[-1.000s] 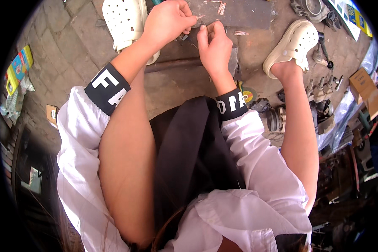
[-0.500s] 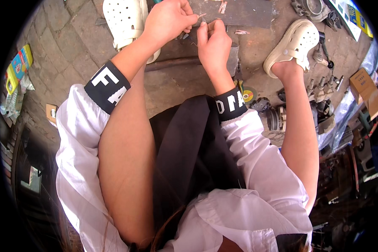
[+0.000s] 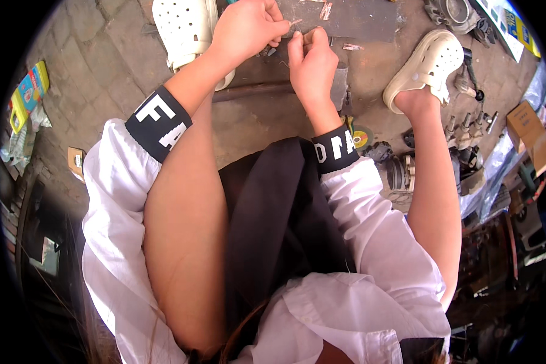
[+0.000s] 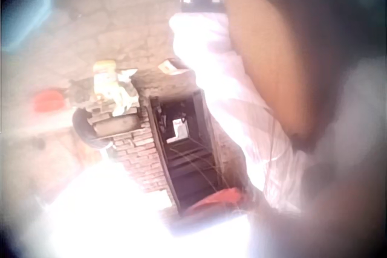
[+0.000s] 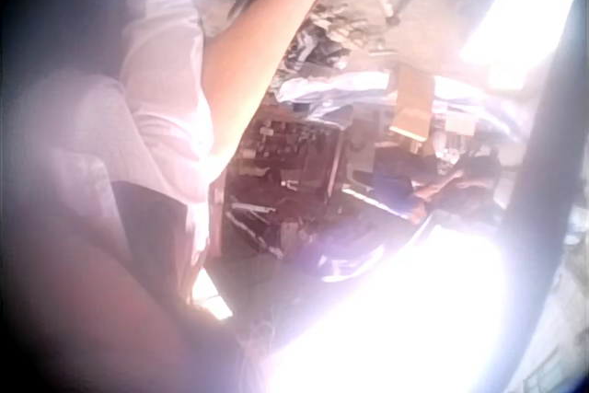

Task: The person sits on the floor and uses a hammer and a small metal tool to work on tiny metallic pieces. They repeatedly tap and adjust the pieces, occasionally picking up new items from a nearby container.

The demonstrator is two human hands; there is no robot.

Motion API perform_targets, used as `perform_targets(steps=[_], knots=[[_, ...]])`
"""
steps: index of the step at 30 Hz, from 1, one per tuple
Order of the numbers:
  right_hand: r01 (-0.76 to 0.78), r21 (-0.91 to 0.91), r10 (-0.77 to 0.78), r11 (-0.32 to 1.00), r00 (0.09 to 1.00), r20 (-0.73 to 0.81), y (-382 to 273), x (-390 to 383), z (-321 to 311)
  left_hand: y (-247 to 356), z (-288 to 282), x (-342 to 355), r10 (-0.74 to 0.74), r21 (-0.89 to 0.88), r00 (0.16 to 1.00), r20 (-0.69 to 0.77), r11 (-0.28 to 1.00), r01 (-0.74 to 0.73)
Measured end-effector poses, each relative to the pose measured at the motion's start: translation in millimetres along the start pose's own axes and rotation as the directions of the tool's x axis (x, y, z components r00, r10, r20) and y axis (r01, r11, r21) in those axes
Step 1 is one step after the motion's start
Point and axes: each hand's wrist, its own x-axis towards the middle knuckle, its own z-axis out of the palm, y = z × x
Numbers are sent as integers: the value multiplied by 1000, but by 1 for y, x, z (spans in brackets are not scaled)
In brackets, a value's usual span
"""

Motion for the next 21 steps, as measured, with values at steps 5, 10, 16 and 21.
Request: perform_targets(steps=[5, 10, 16, 21], knots=[[40, -68, -42, 997, 999, -17, -1, 0, -1, 8, -1, -4, -62, 10, 998, 10, 998, 62], [36, -152, -33, 988, 999, 25, -2, 2, -4, 4, 0, -2, -32, 11, 999, -3, 999, 32], [86, -168, -73, 982, 994, 80, -3, 6, -10, 9, -1, -4, -63, 70, 998, -6, 996, 63], [103, -113, -96, 988, 993, 70, 1, 6, -8, 3, -1, -3, -29, 59, 1000, -5, 998, 29]])
